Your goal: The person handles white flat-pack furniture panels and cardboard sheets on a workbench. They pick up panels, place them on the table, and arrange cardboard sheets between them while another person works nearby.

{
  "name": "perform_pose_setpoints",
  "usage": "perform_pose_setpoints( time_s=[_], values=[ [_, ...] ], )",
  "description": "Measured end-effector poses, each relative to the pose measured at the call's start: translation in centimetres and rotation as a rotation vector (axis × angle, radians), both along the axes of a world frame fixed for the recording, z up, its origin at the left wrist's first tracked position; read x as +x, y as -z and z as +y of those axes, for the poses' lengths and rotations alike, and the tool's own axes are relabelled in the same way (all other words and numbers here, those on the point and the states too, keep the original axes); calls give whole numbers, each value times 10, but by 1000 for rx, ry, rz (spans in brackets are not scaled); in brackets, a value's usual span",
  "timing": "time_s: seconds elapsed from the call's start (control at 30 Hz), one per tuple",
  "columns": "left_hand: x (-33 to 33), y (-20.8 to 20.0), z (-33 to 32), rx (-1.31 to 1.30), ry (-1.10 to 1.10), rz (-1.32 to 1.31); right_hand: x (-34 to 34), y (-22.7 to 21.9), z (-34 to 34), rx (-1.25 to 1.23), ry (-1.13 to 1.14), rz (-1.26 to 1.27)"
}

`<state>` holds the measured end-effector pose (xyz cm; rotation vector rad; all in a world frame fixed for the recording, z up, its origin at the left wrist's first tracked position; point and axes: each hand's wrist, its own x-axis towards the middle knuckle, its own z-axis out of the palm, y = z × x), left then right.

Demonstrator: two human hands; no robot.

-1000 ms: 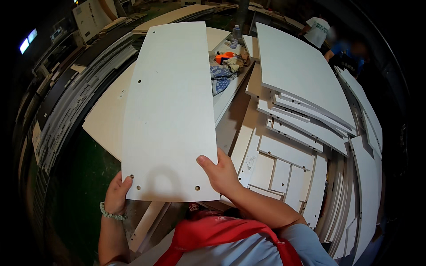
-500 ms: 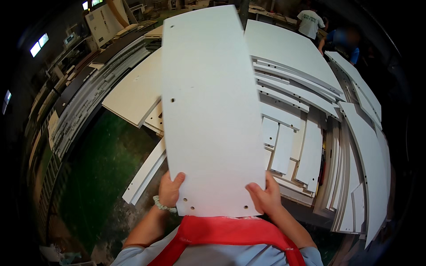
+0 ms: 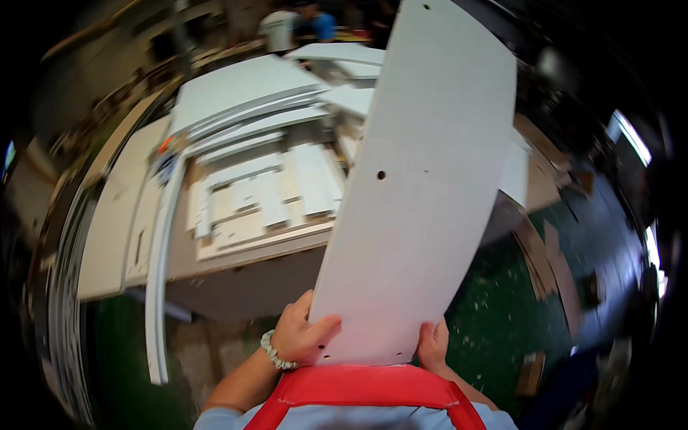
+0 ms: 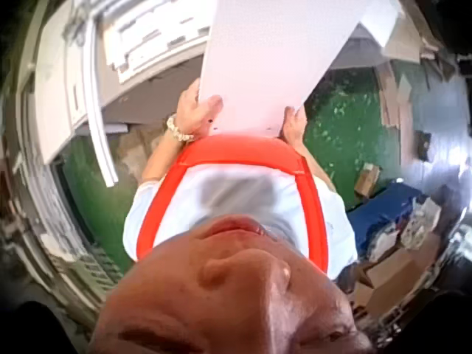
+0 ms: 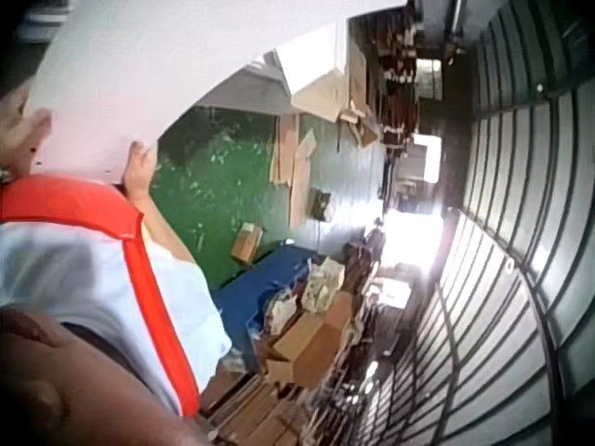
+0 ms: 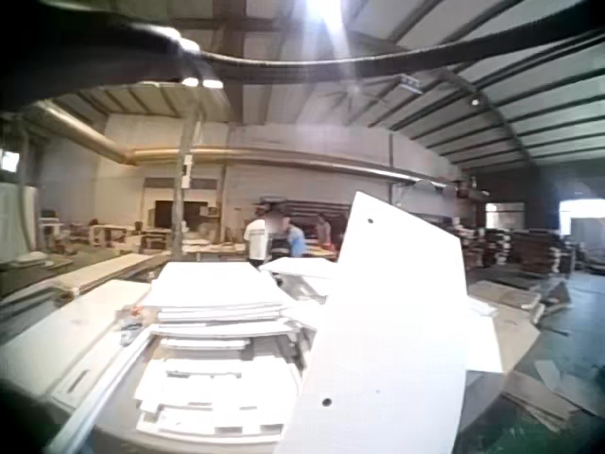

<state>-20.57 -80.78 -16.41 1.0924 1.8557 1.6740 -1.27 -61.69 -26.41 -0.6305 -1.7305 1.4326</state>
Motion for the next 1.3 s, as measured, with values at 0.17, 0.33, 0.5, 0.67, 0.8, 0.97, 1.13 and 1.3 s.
perform_pose_setpoints(
  time_s=[0.17,0.33,0.5,0.67,0.8,0.97,1.13,1.3],
  values=[
    [116,18,157,-11,346,58,139,32,107,-350,497,106],
    [239,16,298,-54,684,-82,285,24,189,-419,787,285],
    [311,22,413,2,827,-273,357,31,277,-457,864,234],
    [339,49,531,-84,815,-393,389,51,392,-524,783,164],
    [339,57,653,35,652,-275,390,38,521,-522,752,46],
    [330,51,788,-23,497,-346,375,12,673,-484,652,-119],
    [305,55,902,32,346,-344,333,25,816,-501,485,-139],
    [287,56,1016,-16,149,-319,289,51,965,-534,272,-191]
  ],
)
